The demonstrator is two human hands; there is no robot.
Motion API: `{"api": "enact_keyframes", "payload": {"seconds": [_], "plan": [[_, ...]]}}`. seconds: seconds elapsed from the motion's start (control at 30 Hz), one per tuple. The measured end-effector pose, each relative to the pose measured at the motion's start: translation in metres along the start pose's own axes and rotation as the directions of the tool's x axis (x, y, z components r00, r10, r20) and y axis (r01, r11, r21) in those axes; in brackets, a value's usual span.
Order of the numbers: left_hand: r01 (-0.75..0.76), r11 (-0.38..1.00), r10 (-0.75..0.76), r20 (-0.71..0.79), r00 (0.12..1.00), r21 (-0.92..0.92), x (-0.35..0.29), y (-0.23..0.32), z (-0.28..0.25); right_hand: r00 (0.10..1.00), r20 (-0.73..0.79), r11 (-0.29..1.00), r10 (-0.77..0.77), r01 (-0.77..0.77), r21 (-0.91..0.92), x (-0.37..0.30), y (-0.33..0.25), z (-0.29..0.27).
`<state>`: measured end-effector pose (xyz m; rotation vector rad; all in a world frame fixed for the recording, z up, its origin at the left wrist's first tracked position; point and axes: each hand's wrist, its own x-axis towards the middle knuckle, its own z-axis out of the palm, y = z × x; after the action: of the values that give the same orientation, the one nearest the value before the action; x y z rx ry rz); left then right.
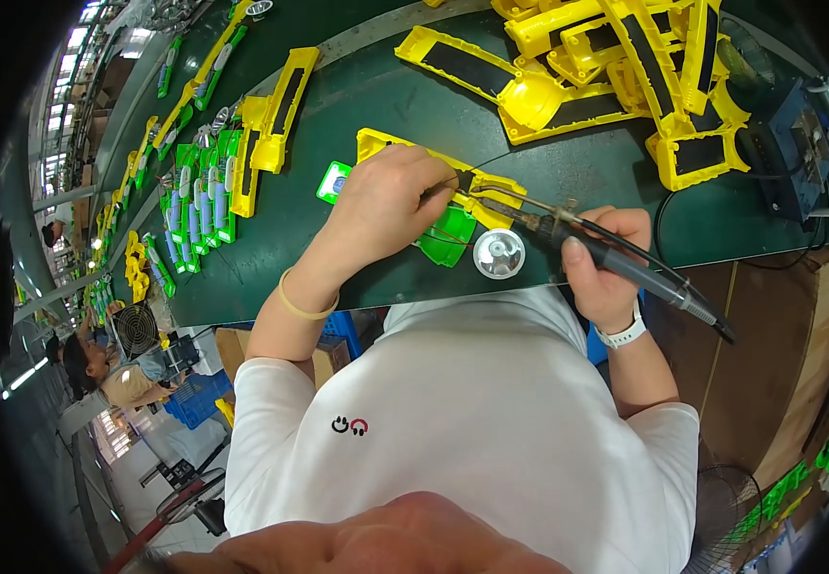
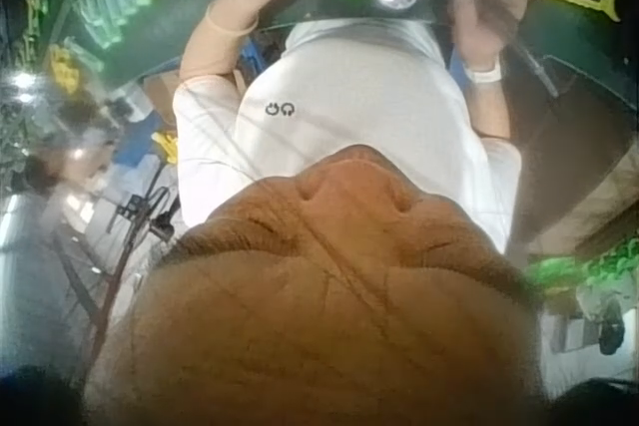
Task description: Soldering electronic components onto circuit boards for flashlight assembly on a production line.
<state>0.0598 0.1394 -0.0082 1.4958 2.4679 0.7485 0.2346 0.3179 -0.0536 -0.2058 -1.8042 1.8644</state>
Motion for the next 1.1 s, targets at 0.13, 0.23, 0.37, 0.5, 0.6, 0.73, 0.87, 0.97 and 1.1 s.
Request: {"api": "enact_keyframes", "payload": {"seconds": [0.13,0.23,0.37,0.5,0.6,0.73,0.87,0.97,1.1], "plan": [[-0.017,1.000,0.017,0.020,1.000,0.007,0.002,0.001,0.000,0.995,0.078,0.990,0.061,-0.050,-0.131,0.003,-0.004,0.004],[-0.026,1.000,0.026,0.029,0.999,0.013,0.002,0.000,-0.001,0.989,0.073,0.980,0.127,-0.114,-0.164,0.004,-0.007,0.009],[-0.027,1.000,0.027,0.039,0.999,0.007,0.002,-0.002,-0.001,0.999,0.005,0.992,-0.031,0.032,-0.126,-0.003,0.004,0.001],[-0.030,1.000,0.030,0.040,0.999,0.007,0.002,-0.003,-0.001,0.991,-0.118,0.991,-0.068,0.081,0.109,-0.004,-0.002,0.004],[-0.051,0.999,0.051,0.036,0.998,0.000,0.002,-0.003,0.000,0.992,-0.123,0.988,0.002,0.017,0.154,0.009,-0.010,0.022],[-0.043,0.999,0.043,0.019,0.999,-0.009,0.001,-0.003,-0.001,0.984,-0.107,0.957,0.145,-0.113,0.267,0.030,-0.017,0.049],[-0.004,1.000,0.004,0.010,1.000,0.000,-0.001,-0.002,0.002,0.985,-0.039,0.963,0.167,-0.155,0.219,0.041,-0.012,0.049],[-0.007,1.000,0.007,-0.009,1.000,-0.019,-0.002,-0.002,0.003,0.983,-0.035,0.960,0.178,-0.166,0.226,0.043,-0.007,0.047],[-0.002,1.000,0.002,-0.001,1.000,-0.010,-0.002,-0.003,0.003,0.983,-0.043,0.955,0.181,-0.165,0.247,0.043,-0.004,0.045]]}}
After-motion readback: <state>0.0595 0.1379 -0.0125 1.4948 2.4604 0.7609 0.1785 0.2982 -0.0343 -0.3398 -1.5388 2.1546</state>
